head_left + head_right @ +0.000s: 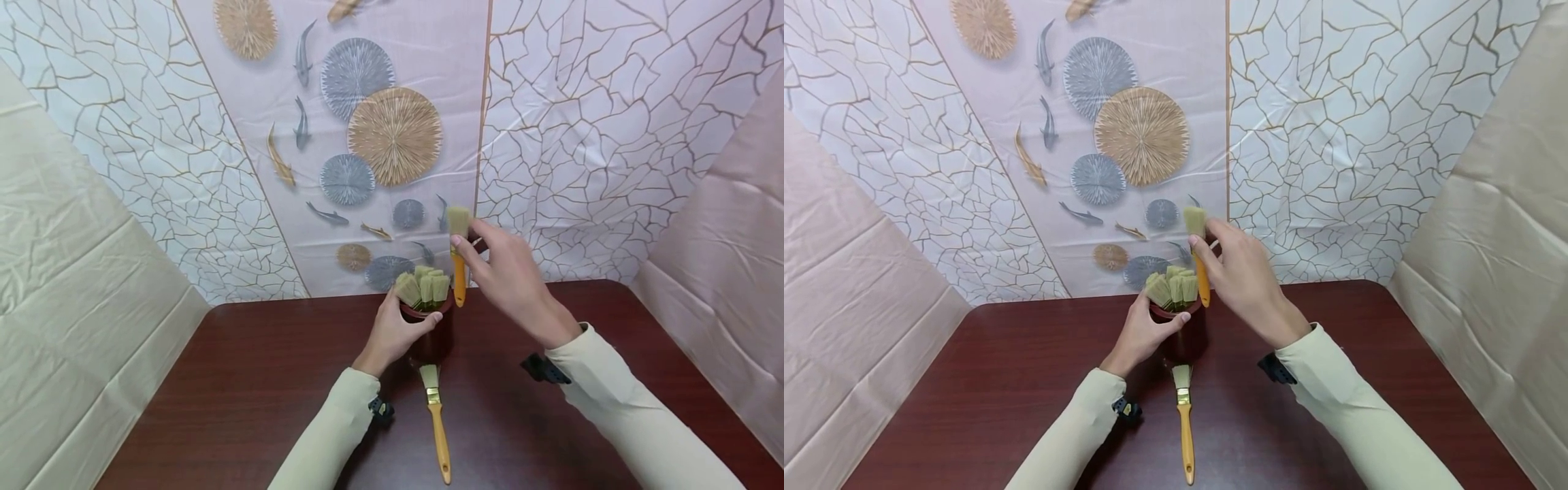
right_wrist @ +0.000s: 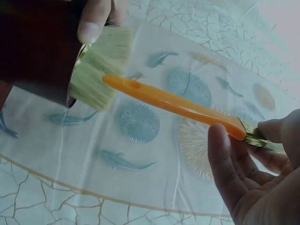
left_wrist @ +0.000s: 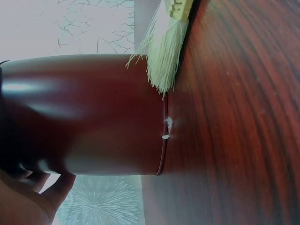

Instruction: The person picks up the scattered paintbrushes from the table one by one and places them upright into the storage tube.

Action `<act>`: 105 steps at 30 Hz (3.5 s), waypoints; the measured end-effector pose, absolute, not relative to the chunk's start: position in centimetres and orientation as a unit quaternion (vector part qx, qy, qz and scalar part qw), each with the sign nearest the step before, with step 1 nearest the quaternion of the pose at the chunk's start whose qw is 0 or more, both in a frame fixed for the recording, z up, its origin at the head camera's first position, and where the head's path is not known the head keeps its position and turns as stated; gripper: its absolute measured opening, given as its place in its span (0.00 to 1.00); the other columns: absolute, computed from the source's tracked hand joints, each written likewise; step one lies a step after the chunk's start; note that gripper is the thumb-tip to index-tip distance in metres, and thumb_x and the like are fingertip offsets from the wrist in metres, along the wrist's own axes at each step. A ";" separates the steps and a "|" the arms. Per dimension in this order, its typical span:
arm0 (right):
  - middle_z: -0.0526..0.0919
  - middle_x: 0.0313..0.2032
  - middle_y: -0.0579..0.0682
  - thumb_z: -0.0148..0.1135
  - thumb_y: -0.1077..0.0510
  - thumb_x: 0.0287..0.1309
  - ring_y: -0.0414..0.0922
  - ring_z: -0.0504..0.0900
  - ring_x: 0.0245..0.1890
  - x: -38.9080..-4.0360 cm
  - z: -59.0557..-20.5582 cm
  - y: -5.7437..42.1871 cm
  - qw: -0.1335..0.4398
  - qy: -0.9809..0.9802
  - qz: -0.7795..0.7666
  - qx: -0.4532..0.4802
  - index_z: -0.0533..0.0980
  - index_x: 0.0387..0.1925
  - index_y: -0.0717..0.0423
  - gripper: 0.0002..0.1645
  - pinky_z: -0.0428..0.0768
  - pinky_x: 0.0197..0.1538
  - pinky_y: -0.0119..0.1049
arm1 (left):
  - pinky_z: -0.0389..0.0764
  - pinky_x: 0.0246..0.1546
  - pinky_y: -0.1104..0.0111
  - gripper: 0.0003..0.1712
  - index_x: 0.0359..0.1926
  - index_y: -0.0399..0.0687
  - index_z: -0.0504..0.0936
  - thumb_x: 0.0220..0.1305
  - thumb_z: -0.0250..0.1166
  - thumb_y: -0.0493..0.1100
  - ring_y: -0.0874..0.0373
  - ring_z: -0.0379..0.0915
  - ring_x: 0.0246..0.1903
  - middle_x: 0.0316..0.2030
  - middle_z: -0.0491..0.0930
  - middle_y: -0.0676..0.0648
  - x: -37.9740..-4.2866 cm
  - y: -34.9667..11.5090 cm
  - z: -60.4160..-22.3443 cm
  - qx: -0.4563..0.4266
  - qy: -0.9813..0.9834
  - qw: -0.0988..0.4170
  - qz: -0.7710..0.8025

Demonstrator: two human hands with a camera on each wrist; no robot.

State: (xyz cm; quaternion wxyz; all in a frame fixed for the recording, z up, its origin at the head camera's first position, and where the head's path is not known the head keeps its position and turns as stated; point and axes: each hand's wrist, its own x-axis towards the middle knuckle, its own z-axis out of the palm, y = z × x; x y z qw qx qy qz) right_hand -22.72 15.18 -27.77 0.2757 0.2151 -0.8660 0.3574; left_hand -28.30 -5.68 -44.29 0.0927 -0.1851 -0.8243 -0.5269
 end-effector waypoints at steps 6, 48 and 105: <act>0.88 0.37 0.55 0.65 0.59 0.74 0.49 0.88 0.35 -23.2 -27.7 14.1 0.301 -0.836 0.385 0.251 0.81 0.46 0.61 0.08 0.86 0.38 0.46 | 0.75 0.65 0.54 0.48 0.75 0.62 0.68 0.58 0.77 0.67 0.60 0.73 0.62 0.64 0.74 0.56 -28.5 -5.9 -44.1 -0.197 -0.824 0.096 -0.522; 0.86 0.28 0.50 0.68 0.58 0.71 0.49 0.84 0.24 -23.9 -35.3 10.6 0.199 -0.931 0.205 0.227 0.84 0.42 0.55 0.04 0.80 0.26 0.46 | 0.71 0.71 0.49 0.42 0.74 0.51 0.74 0.64 0.73 0.61 0.47 0.60 0.77 0.80 0.61 0.48 -27.8 -5.8 -44.0 -0.203 -0.865 0.171 -0.425; 0.83 0.20 0.53 0.71 0.58 0.69 0.43 0.84 0.15 -20.8 -44.1 12.7 -0.166 -0.901 0.400 0.040 0.80 0.26 0.58 0.15 0.84 0.23 0.36 | 0.72 0.70 0.48 0.51 0.80 0.61 0.65 0.63 0.66 0.76 0.53 0.61 0.76 0.80 0.59 0.58 -27.4 -5.5 -44.2 -0.177 -0.884 0.163 -0.400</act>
